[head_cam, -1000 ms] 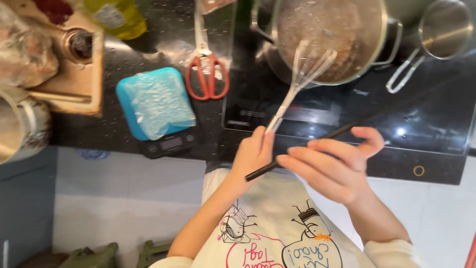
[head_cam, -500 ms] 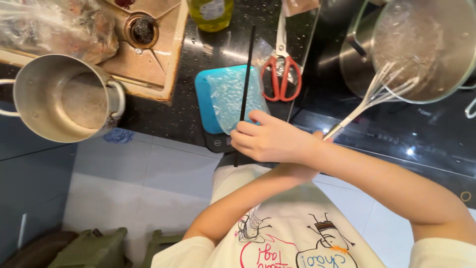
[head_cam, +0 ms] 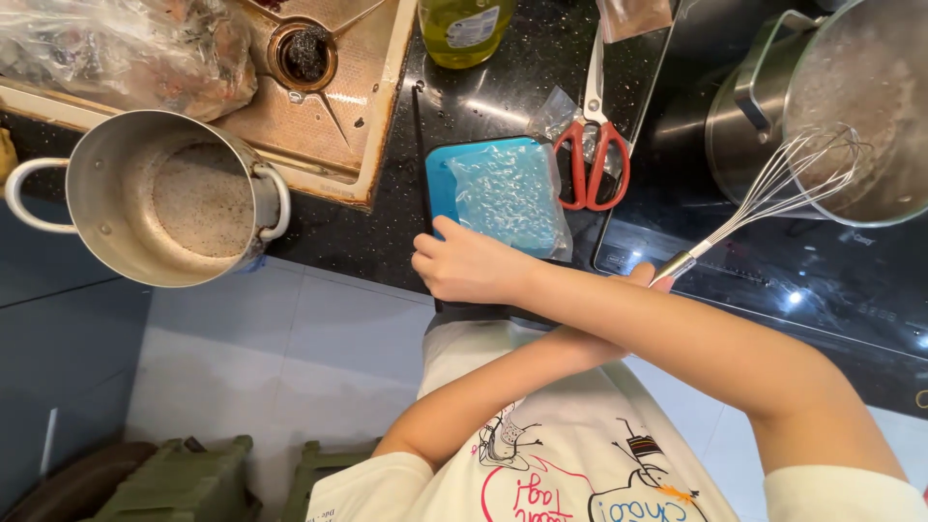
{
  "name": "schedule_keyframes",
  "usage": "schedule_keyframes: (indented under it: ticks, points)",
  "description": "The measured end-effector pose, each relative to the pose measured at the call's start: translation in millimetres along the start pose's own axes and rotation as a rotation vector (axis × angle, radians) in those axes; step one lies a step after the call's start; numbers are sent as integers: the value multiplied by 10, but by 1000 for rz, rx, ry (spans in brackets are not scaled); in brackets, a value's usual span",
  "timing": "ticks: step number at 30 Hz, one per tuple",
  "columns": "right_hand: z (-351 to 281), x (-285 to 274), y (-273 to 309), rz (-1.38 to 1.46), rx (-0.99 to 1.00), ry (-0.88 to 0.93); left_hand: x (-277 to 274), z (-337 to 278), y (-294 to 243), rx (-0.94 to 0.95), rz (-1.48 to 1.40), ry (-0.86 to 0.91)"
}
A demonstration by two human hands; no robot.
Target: Whisking a dark liquid containing small spherical ingredients in a pot on an induction stove.
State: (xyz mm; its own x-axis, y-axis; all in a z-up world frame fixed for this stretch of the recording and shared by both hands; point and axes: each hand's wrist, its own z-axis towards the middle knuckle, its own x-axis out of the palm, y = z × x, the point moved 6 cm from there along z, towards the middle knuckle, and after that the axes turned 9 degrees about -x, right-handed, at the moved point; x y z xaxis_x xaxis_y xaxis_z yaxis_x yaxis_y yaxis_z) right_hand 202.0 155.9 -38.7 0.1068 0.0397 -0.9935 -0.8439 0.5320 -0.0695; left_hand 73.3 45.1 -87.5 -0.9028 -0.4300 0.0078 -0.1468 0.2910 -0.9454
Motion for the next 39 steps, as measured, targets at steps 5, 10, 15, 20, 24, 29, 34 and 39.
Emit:
schedule_keyframes:
  ticks: [5, 10, 15, 20, 24, 29, 34, 39]
  points:
    - [-5, 184, 28, 18, 16, 68, -60, 12, -72, -18, 31, 22]
    - [-50, 346, 50, 43, 21, 120, -8, 57, -12, 14, 33, 20]
    - [-78, 363, 76, -9, -8, 67, 35, 75, 40, 54, 87, -23]
    - [-62, 287, 60, -6, 0, 71, -26, 76, -24, 35, 9, 23]
    - [-85, -190, 40, 4, 45, 17, -104, 39, -144, 2, 24, 9]
    - [-600, -1445, 94, 127, 194, -245, -127, 65, -291, -46, 44, -79]
    - [-1884, -1666, 521, 234, 531, -546, -135, 101, -474, -57, -97, 95]
    - [-3076, -1225, 1056, -65, 1157, -678, 205, 106, -740, -229, -532, 362]
